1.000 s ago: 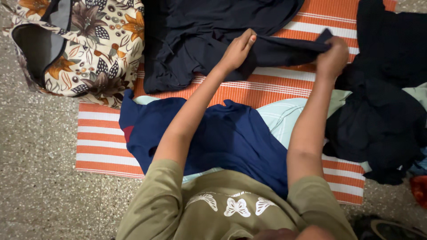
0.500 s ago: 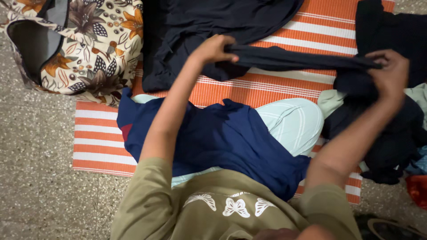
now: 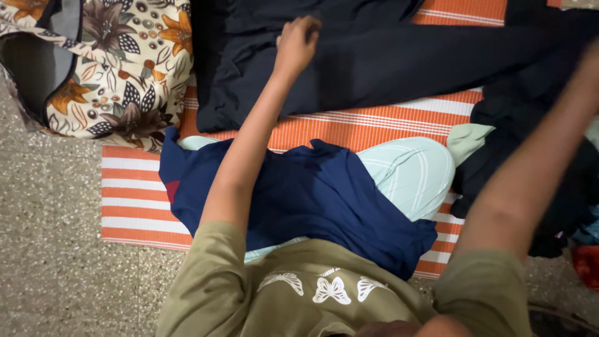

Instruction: The person folds a grey t-shirt and a pair of black pants by hand on a mat and places the shirt into a floral bag.

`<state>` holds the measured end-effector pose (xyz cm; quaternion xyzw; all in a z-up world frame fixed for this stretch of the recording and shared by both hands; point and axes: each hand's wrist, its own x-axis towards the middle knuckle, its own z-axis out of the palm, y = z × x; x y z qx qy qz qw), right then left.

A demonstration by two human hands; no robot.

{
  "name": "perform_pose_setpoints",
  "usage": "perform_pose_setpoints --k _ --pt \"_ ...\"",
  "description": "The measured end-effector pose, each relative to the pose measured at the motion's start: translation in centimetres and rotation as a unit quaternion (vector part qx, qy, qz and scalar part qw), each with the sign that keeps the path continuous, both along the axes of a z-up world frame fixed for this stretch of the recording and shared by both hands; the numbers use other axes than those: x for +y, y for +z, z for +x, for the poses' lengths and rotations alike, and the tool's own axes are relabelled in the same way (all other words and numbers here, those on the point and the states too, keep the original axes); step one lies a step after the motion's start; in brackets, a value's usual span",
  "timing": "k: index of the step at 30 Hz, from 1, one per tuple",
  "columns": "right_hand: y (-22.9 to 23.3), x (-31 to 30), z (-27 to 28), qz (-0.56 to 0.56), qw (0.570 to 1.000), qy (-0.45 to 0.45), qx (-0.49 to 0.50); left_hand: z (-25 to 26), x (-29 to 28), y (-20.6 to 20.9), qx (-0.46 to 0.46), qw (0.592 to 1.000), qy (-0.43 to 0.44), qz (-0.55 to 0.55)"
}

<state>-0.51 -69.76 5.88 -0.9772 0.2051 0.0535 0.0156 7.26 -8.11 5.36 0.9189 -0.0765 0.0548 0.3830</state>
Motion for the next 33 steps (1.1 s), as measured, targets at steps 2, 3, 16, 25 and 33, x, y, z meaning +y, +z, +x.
perform_pose_setpoints --k 2,3,16,25,33 --pt "-2.3 3.1 1.2 -0.157 0.973 0.076 -0.149 -1.2 1.6 -3.6 0.0 0.998 0.038 0.045" --pt "-3.4 5.1 1.7 -0.206 0.945 0.113 -0.226 -2.0 2.4 -5.3 0.069 0.992 0.051 0.09" --pt "-14.3 20.6 0.9 0.295 0.946 0.121 -0.055 -6.7 8.8 -10.4 0.229 0.925 0.107 0.283" --pt "-11.4 13.8 -2.3 0.259 0.899 -0.301 -0.187 -5.6 11.6 -11.5 0.226 0.918 0.141 0.294" --pt "-11.9 11.1 -0.4 0.571 0.607 -0.375 -0.407 -5.2 8.6 -12.1 0.147 0.923 0.157 0.32"
